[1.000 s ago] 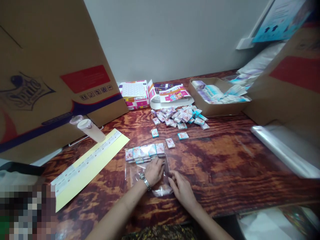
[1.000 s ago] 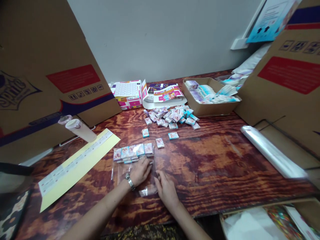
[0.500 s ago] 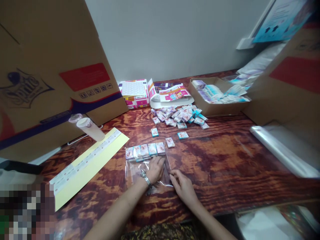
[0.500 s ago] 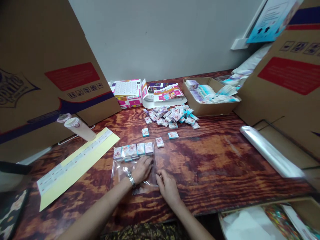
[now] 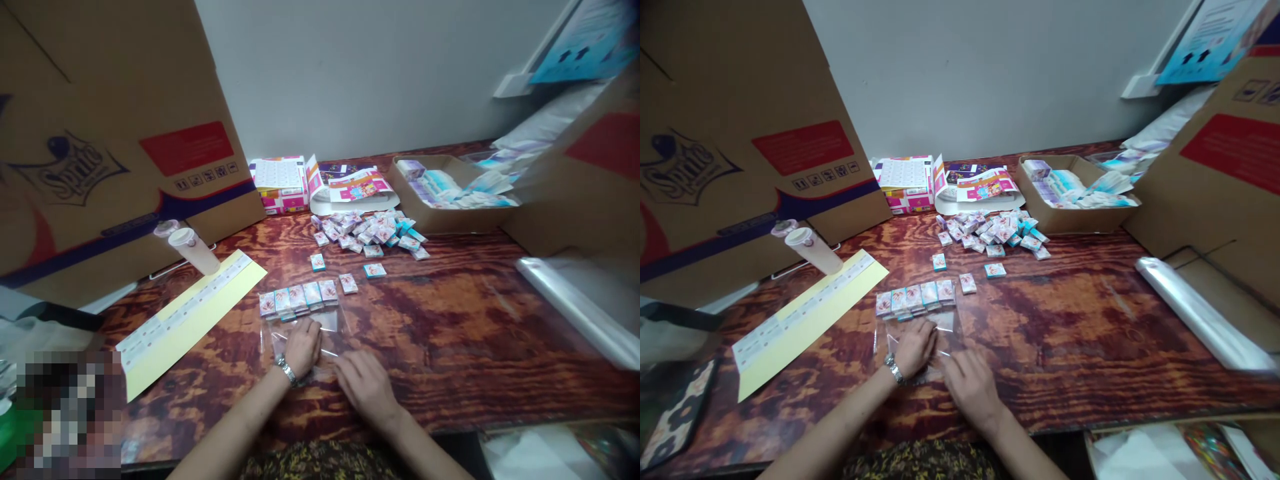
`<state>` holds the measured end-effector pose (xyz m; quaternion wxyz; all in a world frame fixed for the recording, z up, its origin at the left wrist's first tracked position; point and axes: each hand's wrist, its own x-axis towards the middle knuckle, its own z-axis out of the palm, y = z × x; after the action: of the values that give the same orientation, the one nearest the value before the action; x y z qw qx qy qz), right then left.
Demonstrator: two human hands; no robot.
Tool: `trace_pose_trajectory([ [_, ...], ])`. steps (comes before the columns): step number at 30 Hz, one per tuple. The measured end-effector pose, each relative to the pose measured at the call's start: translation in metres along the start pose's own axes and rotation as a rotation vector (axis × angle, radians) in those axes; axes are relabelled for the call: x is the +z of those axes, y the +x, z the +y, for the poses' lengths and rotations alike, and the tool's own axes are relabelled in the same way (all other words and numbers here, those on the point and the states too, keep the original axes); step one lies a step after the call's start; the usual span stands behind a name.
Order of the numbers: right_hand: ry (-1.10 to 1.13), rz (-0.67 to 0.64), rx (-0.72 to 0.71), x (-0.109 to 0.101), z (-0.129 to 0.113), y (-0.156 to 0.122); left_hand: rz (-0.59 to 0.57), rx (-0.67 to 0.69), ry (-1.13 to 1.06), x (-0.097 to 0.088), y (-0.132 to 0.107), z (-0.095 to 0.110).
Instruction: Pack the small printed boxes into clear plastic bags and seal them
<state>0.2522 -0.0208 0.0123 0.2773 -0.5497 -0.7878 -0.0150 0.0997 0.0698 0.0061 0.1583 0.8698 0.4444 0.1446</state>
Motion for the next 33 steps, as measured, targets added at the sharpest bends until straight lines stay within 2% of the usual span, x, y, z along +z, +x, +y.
trace_pose_trajectory([
  [2, 0.024, -0.072, -0.13, 0.014, -0.017, 0.005, -0.003, -0.023, 0.031, -0.002, -0.008, -0.008],
  [4, 0.011, -0.105, -0.163, 0.033, -0.028, 0.009, -0.016, -0.013, 0.046, -0.003, -0.009, -0.016],
  [7, -0.008, -0.108, -0.173, 0.06, -0.028, 0.006, -0.037, 0.022, 0.045, -0.003, -0.002, -0.027],
  [10, -0.018, -0.112, -0.185, 0.072, -0.021, -0.003, -0.041, 0.021, 0.042, -0.006, 0.009, -0.033],
  [13, -0.01, -0.141, -0.168, 0.072, -0.018, -0.008, -0.053, 0.006, 0.054, -0.011, 0.011, -0.031],
  [17, 0.029, -0.164, -0.144, 0.07, -0.018, -0.007, -0.075, -0.014, 0.084, -0.018, 0.001, -0.025],
  [22, 0.063, -0.218, -0.14, 0.068, -0.016, -0.007, -0.082, -0.106, 0.138, -0.03, -0.007, -0.034],
  [25, 0.084, -0.258, -0.131, 0.06, -0.016, -0.003, -0.09, -0.108, 0.141, -0.033, -0.007, -0.034],
  [29, 0.156, -0.344, -0.148, 0.045, -0.016, 0.004, -0.105, -0.036, 0.09, -0.023, -0.005, -0.016],
  [33, 0.167, -0.357, -0.162, 0.042, -0.016, 0.002, -0.124, 0.06, -0.001, -0.002, 0.012, -0.002],
])
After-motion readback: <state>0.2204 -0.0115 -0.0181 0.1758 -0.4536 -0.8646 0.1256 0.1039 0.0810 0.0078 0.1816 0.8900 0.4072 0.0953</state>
